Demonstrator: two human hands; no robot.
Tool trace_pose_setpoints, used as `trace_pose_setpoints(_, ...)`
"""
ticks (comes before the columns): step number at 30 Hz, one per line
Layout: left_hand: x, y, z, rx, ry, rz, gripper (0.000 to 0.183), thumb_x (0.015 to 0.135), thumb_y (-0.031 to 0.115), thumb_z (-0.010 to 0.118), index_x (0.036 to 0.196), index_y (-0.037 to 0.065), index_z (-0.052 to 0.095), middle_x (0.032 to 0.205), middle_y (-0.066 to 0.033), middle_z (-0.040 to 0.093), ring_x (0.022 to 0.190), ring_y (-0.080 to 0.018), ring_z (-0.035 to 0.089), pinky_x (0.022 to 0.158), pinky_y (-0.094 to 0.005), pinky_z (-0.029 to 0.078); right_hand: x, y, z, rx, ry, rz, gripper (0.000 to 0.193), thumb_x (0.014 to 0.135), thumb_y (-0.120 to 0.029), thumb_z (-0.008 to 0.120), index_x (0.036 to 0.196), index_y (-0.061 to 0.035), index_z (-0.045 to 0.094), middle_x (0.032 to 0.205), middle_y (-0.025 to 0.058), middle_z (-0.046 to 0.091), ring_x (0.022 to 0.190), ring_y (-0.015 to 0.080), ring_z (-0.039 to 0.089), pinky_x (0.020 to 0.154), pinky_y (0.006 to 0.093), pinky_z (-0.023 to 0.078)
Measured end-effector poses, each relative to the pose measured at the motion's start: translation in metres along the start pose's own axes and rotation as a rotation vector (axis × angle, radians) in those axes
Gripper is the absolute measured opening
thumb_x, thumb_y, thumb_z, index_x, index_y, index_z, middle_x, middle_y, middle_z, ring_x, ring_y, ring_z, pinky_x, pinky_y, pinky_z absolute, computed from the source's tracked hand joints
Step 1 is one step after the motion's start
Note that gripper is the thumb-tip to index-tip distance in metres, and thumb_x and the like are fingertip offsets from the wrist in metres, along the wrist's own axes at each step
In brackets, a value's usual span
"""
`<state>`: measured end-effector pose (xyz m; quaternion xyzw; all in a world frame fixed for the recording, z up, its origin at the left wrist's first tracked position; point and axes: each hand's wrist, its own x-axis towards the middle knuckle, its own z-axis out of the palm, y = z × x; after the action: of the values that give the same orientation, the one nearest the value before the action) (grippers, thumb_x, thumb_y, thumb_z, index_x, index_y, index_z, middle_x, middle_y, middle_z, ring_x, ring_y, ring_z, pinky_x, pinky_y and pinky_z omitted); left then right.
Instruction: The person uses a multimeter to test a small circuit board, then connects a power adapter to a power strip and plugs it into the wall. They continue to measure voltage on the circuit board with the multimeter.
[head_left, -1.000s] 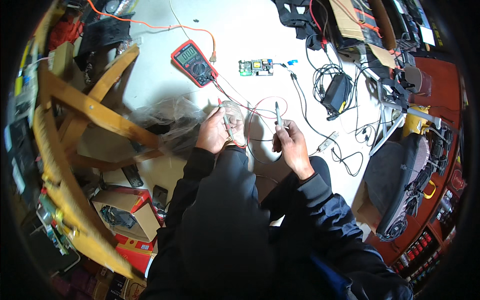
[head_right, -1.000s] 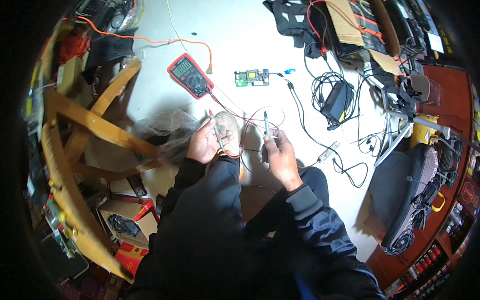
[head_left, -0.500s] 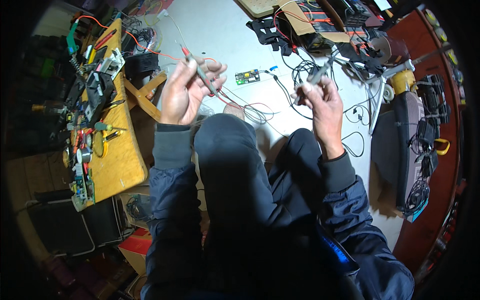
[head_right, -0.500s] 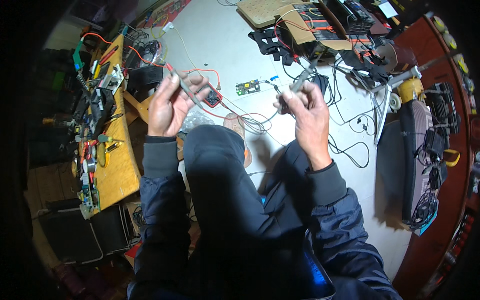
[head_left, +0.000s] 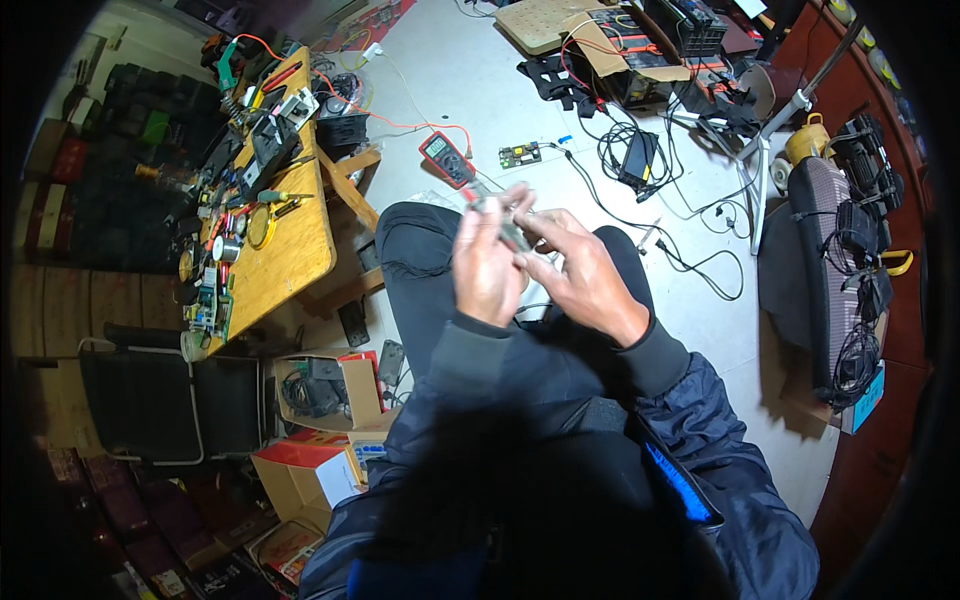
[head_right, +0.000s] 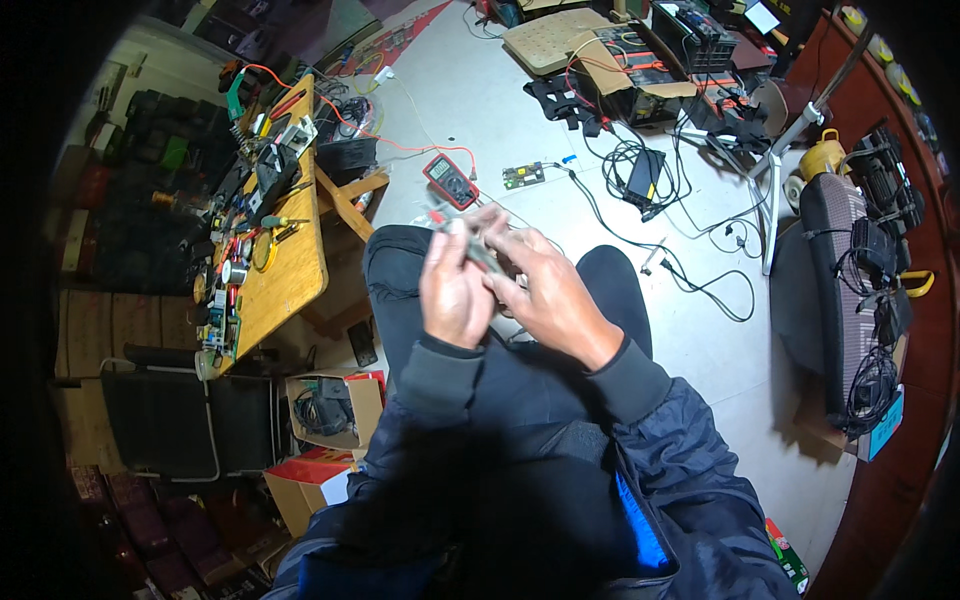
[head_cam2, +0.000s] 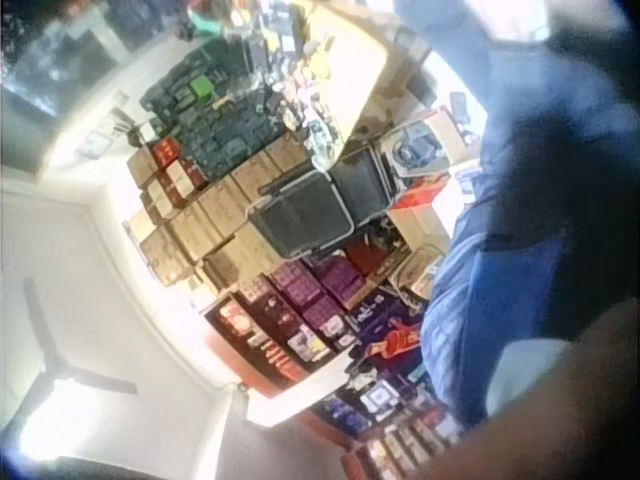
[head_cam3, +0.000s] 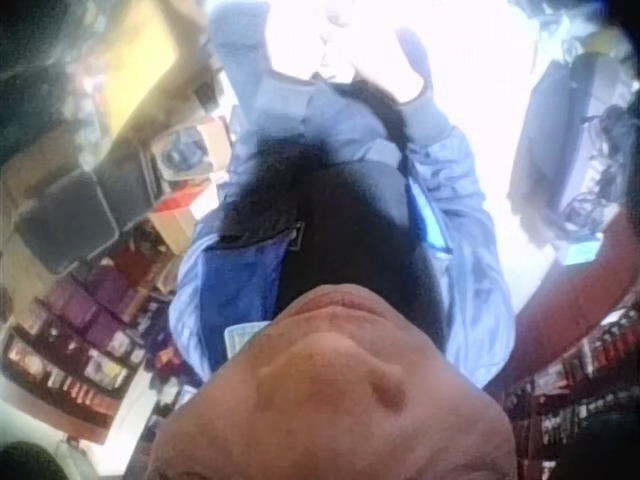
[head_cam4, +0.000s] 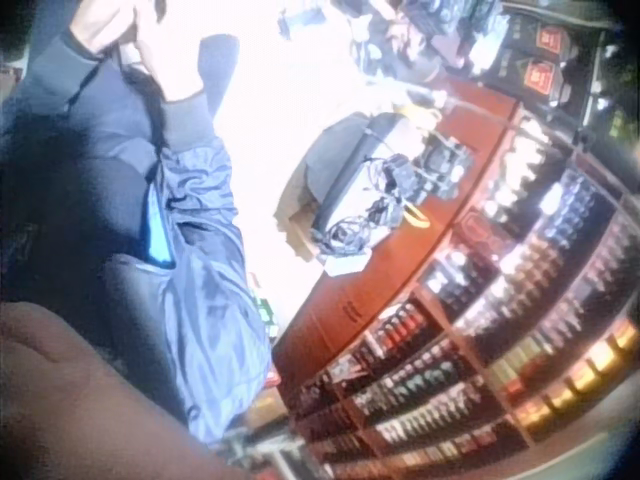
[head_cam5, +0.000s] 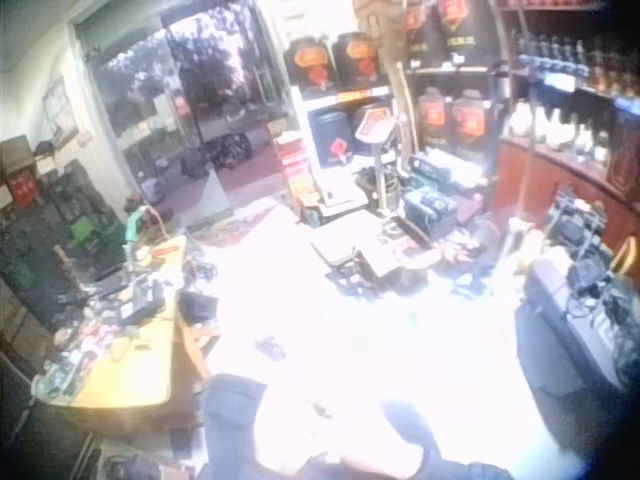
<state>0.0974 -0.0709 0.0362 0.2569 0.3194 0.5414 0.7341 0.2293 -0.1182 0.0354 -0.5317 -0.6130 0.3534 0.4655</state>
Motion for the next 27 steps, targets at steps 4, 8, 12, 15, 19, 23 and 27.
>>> trace_pose_setpoints(4, -0.011, 0.090, -0.040, -0.003, -0.077, 0.183, 0.022, 0.111, 0.028, 0.052, 0.118, 0.008, 0.057, 0.107, -0.0096, 0.067, 0.104, -0.0275, 0.067, 0.096, -0.0498, 0.055, -0.036, 0.020, -0.012, -0.003, 0.053, 0.096, 0.040, 0.092, -0.013, 0.073, 0.129, 0.0020, 0.067, 0.117, 0.0187, 0.067, 0.106, 0.0306, 0.067, 0.095, 0.0375, 0.053)
trace_pose_setpoints(8, -0.035, 0.204, -0.050, -0.091, -0.187, 0.434, 0.027, 0.112, 0.031, 0.050, 0.119, 0.005, 0.055, 0.084, -0.0009, 0.044, 0.068, -0.0112, 0.041, 0.058, -0.0262, 0.039, -0.061, 0.045, -0.027, 0.060, 0.093, 0.257, 0.034, 0.095, -0.013, 0.071, 0.125, 0.0028, 0.068, 0.112, 0.0139, 0.066, 0.103, 0.0238, 0.068, 0.092, 0.0337, 0.054)
trace_pose_setpoints(12, -0.045, 0.293, -0.053, 0.018, -0.240, 0.643, 0.028, 0.112, 0.026, 0.050, 0.121, 0.000, 0.055, 0.089, -0.0045, 0.041, 0.075, -0.0164, 0.041, 0.065, -0.0300, 0.039, -0.085, 0.060, -0.037, 0.089, 0.122, 0.318, 0.032, 0.096, -0.014, 0.070, 0.122, 0.0041, 0.069, 0.113, 0.0124, 0.067, 0.099, 0.0220, 0.068, 0.091, 0.0324, 0.054)
trace_pose_setpoints(15, -0.030, 0.332, -0.064, 0.136, -0.112, 0.742, 0.031, 0.113, 0.027, 0.048, 0.127, 0.000, 0.055, 0.095, -0.0047, 0.047, 0.079, -0.0171, 0.042, 0.068, -0.0322, 0.040, -0.097, 0.063, -0.040, 0.064, 0.142, 0.367, 0.030, 0.097, -0.014, 0.070, 0.121, 0.0040, 0.070, 0.112, 0.0121, 0.068, 0.099, 0.0209, 0.068, 0.091, 0.0320, 0.054)
trace_pose_setpoints(19, -0.017, 0.339, -0.091, 0.279, -0.049, 0.691, 0.032, 0.112, 0.026, 0.051, 0.128, -0.001, 0.055, 0.096, -0.0055, 0.052, 0.082, -0.0164, 0.047, 0.070, -0.0328, 0.041, -0.102, 0.060, -0.042, 0.034, 0.150, 0.443, 0.029, 0.097, -0.013, 0.069, 0.121, 0.0039, 0.070, 0.112, 0.0118, 0.069, 0.101, 0.0203, 0.069, 0.092, 0.0317, 0.054)
trace_pose_setpoints(23, -0.028, 0.312, -0.115, 0.446, 0.017, 0.551, 0.031, 0.113, 0.026, 0.048, 0.127, -0.001, 0.055, 0.087, -0.0039, 0.053, 0.069, -0.0122, 0.047, 0.061, -0.0283, 0.038, -0.098, 0.057, -0.039, -0.025, 0.122, 0.471, 0.029, 0.097, -0.012, 0.069, 0.121, 0.0045, 0.069, 0.112, 0.0117, 0.069, 0.101, 0.0211, 0.069, 0.091, 0.0317, 0.054)
trace_pose_setpoints(27, -0.063, 0.268, -0.141, 0.556, 0.072, 0.395, 0.030, 0.113, 0.025, 0.045, 0.126, 0.000, 0.056, 0.079, -0.0013, 0.050, 0.060, -0.0088, 0.045, 0.053, -0.0261, 0.035, -0.085, 0.057, -0.032, -0.093, 0.099, 0.519, 0.029, 0.098, -0.012, 0.069, 0.121, 0.0050, 0.069, 0.110, 0.0119, 0.069, 0.099, 0.0208, 0.069, 0.090, 0.0318, 0.054)
